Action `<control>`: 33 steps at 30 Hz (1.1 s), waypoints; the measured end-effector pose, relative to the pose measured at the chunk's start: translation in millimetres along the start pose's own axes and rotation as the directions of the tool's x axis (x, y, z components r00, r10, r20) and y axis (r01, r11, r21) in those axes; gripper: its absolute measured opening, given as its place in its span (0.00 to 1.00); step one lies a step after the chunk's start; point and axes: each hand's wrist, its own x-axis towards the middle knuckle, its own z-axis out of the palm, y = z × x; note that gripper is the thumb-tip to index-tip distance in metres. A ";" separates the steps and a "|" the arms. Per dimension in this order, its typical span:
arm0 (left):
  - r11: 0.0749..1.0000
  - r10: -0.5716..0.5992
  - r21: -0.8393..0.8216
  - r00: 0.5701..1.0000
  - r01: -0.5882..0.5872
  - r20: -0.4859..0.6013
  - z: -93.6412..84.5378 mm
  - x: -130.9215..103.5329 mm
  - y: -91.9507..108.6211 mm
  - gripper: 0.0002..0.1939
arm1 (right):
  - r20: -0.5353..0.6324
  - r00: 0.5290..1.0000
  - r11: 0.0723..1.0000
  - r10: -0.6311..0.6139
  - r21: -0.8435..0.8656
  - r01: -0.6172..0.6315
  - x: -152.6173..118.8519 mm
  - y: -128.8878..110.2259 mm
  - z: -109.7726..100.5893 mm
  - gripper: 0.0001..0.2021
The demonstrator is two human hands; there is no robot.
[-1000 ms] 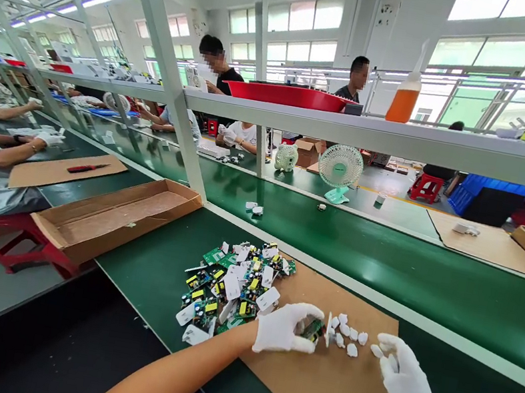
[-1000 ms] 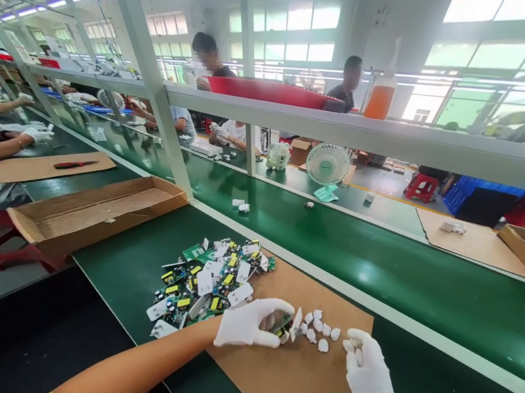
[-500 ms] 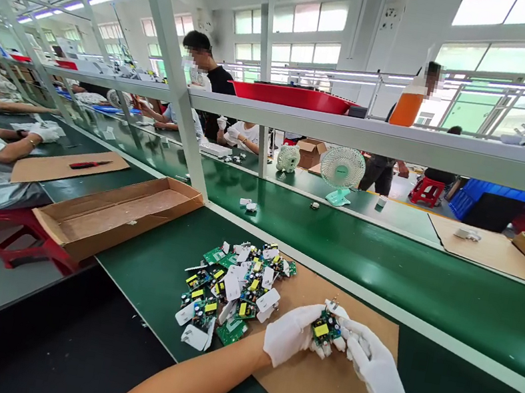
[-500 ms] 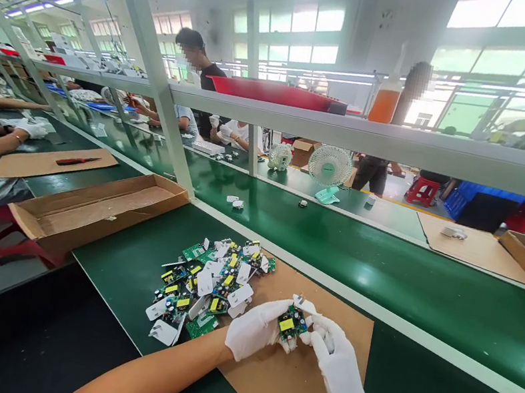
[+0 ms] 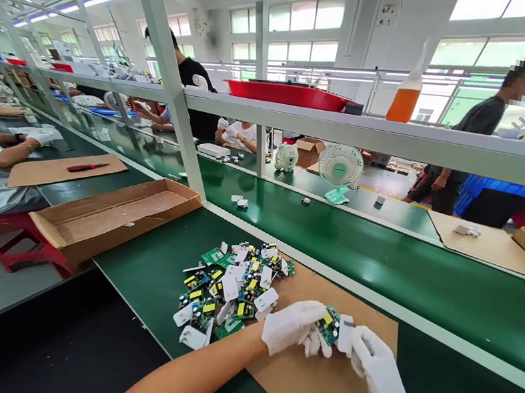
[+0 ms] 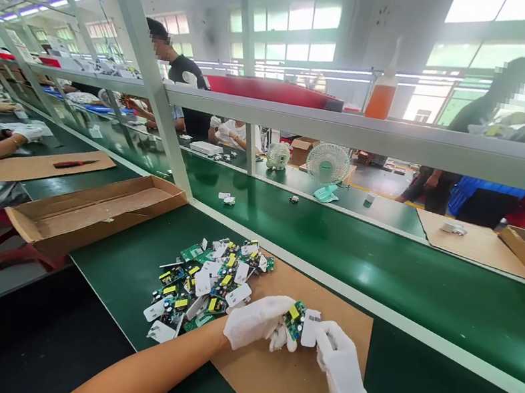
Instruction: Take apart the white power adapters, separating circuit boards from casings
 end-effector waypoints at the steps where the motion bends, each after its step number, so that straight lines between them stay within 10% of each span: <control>1: 0.999 0.022 -0.031 1.000 -0.022 -0.011 -0.5 0.7 -1.8 0.29 | 0.033 0.999 0.998 0.012 0.060 -0.014 -1.1 0.1 0.0 0.20; 7: 0.996 0.075 -0.033 0.984 -0.081 -0.159 -1.9 1.8 -15.0 0.25 | 0.190 0.981 0.981 0.023 0.184 -0.059 -4.4 6.4 -1.2 0.26; 12: 0.976 0.201 -0.022 0.937 -0.216 -0.286 1.8 2.0 -15.5 0.31 | 0.208 0.978 0.995 0.002 -0.094 0.018 -1.7 12.5 -5.0 0.21; 17: 0.952 0.282 0.213 0.904 -0.222 -0.322 -0.2 -0.6 -19.3 0.20 | 0.020 0.999 0.989 -0.029 -0.147 0.032 2.3 16.6 -11.0 0.14; 25: 0.874 0.320 0.470 0.871 -0.120 -0.372 6.6 -4.8 -39.2 0.20 | -0.112 0.993 0.900 -0.023 0.431 0.069 1.1 20.4 -8.4 0.24; 33: 0.887 0.315 0.428 0.905 -0.173 -0.286 10.2 -7.3 -43.2 0.19 | -0.175 0.976 0.951 -0.128 0.259 0.171 -4.8 32.4 0.0 0.15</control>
